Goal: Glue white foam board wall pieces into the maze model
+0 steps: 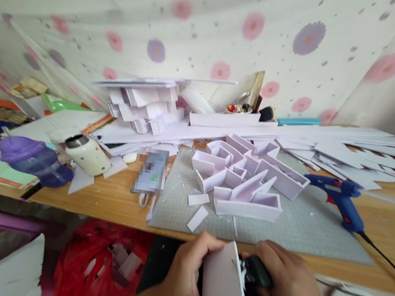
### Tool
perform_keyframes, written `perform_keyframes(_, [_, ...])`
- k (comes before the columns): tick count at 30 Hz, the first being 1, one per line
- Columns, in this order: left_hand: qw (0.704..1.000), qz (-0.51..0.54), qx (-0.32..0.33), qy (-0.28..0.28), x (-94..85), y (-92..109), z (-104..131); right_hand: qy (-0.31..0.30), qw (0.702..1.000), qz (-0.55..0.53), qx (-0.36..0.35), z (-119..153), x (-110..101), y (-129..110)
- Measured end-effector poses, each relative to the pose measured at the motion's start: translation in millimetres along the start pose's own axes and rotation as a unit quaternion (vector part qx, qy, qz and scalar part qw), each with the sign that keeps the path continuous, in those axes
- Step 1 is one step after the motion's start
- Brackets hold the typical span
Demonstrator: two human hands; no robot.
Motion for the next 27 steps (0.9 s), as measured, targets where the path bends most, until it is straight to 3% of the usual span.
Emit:
perform_keyframes(5, [1.0,0.029,0.008,-0.002,1.6,13.0,3.2,-0.042,0.999,-0.001,0.034,-2.5,0.6,0.8])
perform_keyframes(19, [0.998,0.063,0.003,-0.025,4.5,6.6,5.0,-0.078,0.994,0.026,0.076,-3.4,1.9,4.0])
perform_keyframes(24, [0.997,-0.031,0.065,-0.035,3.3,13.3,9.1,-0.134,0.979,0.045,0.148,0.2,12.4,23.0])
perform_keyframes(27, [0.985,-0.153,0.086,0.002,-2.8,18.3,7.9,-0.137,0.968,-0.032,0.21,3.3,14.1,35.4])
Point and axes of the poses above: each hand's wrist, its own z-axis away from the middle knuckle, its own x-axis out of the palm, y = z × x, the point moved 7 cm from there along -z, towards the middle knuckle, and after that the axes turned 2 degrees about -x, right-handed, at the moved point
